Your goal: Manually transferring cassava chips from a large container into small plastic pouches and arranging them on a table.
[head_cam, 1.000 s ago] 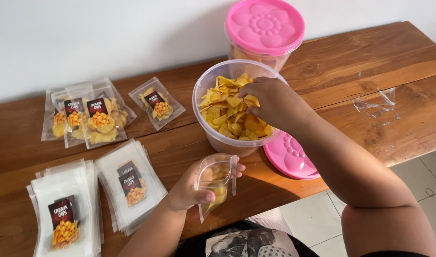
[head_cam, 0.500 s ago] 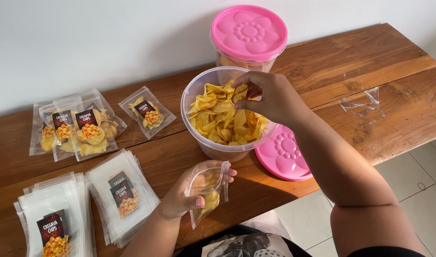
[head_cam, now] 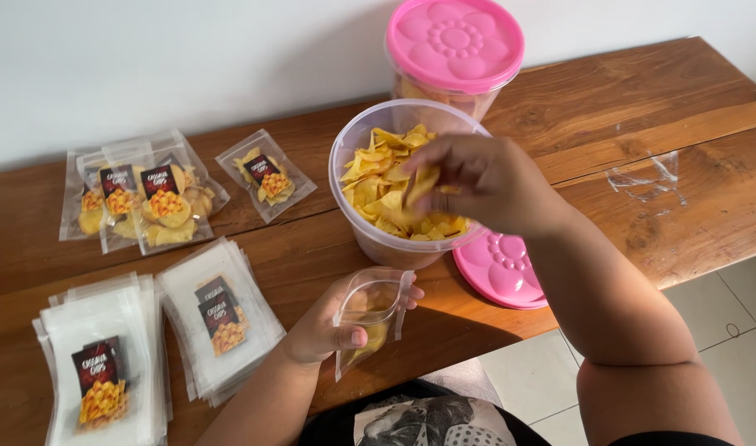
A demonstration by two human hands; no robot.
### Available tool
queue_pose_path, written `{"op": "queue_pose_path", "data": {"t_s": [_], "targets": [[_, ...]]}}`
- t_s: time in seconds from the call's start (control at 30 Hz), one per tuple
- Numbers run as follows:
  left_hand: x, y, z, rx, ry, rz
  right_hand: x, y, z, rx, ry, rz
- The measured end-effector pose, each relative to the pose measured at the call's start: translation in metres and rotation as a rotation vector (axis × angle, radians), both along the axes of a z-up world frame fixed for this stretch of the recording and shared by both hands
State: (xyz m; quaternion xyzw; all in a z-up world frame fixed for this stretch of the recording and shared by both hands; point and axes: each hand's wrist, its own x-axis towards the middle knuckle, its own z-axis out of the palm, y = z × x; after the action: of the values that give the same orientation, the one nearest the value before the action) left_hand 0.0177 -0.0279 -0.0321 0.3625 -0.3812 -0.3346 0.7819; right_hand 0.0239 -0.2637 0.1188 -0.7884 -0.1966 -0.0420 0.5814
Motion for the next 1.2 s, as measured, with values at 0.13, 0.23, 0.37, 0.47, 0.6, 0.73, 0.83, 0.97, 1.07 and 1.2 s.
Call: {"op": "queue_pose_path", "data": {"t_s": [0.13,0.23,0.37,0.47,0.6,0.73,0.83,0.97,1.07,1.2], "targets": [[-0.005,-0.002,-0.004,-0.012,0.008,0.003,-0.016,0.021,0.005,-0.018,0.017,0.317],[-0.008,-0.002,-0.006,-0.04,0.002,-0.007,-0.019,0.033,0.009,-0.113,-0.057,0.505],[-0.01,-0.001,0.008,-0.081,0.045,-0.042,-0.022,0.042,0.013,-0.226,-0.153,0.473],[-0.008,0.001,0.005,-0.108,0.061,-0.041,-0.023,0.045,0.012,-0.302,-0.256,0.432],[-0.006,0.012,0.01,-0.049,-0.038,-0.098,-0.026,0.037,0.016,-0.481,-0.367,0.478],[0.0,0.009,0.008,-0.254,-0.014,-0.219,-0.009,0.007,0.017,-0.531,-0.38,0.186],[0.003,0.012,0.011,-0.172,0.008,-0.133,0.02,-0.019,-0.004,-0.745,-0.381,-0.057],[-0.008,0.009,0.007,-0.077,-0.058,-0.095,0.03,-0.016,-0.02,-1.18,0.234,-0.225],[-0.005,0.004,0.007,-0.035,-0.075,-0.128,0.032,-0.012,-0.017,-1.19,0.366,-0.307],[-0.003,0.002,0.004,-0.003,-0.063,-0.12,0.033,-0.001,-0.019,-1.301,0.337,-0.292]]}}
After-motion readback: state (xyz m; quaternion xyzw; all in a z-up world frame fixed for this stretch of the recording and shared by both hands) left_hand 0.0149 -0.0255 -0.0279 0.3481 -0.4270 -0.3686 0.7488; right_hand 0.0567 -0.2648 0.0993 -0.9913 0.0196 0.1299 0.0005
